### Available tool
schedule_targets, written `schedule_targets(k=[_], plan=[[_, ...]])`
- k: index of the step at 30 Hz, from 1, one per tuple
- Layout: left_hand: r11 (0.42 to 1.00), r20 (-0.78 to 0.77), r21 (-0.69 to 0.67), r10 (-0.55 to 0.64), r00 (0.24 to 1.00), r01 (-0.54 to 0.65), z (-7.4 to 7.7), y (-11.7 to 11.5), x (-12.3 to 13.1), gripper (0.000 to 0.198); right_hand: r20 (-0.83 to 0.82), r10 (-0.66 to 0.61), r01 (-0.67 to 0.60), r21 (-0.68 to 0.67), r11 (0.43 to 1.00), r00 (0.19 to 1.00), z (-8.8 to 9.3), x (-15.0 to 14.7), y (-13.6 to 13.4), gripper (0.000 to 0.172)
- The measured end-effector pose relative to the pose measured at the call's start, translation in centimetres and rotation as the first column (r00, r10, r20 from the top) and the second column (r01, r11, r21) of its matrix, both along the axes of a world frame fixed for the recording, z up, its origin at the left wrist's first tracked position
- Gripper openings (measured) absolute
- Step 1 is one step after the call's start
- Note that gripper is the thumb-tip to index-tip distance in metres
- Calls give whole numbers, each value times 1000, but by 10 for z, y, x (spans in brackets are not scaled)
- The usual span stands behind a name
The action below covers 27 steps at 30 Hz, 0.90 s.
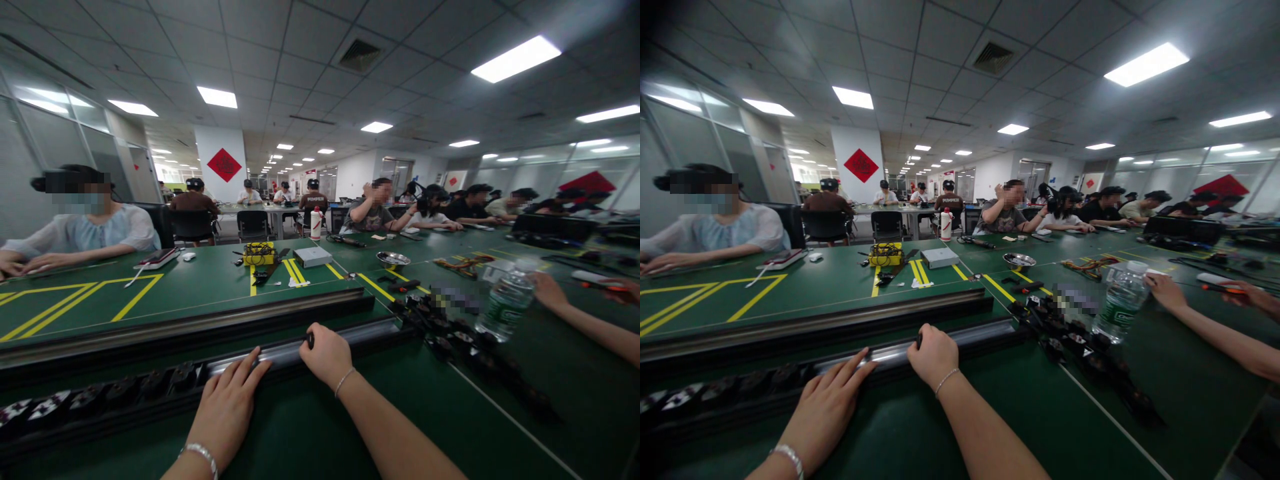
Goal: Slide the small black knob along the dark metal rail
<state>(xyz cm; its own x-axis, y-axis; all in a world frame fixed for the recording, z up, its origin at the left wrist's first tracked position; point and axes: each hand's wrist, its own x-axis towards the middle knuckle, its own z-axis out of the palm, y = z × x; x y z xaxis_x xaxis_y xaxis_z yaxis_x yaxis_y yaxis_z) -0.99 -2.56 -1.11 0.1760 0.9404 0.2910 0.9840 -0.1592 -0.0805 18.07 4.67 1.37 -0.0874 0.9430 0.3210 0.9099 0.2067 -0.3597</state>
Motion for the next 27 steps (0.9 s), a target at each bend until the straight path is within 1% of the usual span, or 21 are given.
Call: schedule_targets(k=[5, 11, 18, 27], plan=[[1000, 0, 10, -5, 1000, 5, -1, 1, -1, 59, -8, 7, -7, -1, 1000, 1000, 0, 1, 1, 19], [1000, 2, 0, 1, 1000, -1, -1, 1, -1, 60, 12, 6, -5, -37, 999, 1000, 3, 0, 0, 19], [1000, 8, 10, -10, 1000, 10, -1, 1, 0, 57, 10, 0, 0, -24, 1000, 1000, 3, 1, -1, 20], [1000, 6, 16, -19, 1000, 18, -1, 0, -1, 58, 21, 2, -2, -18, 1000, 1000, 2, 1, -1, 20]])
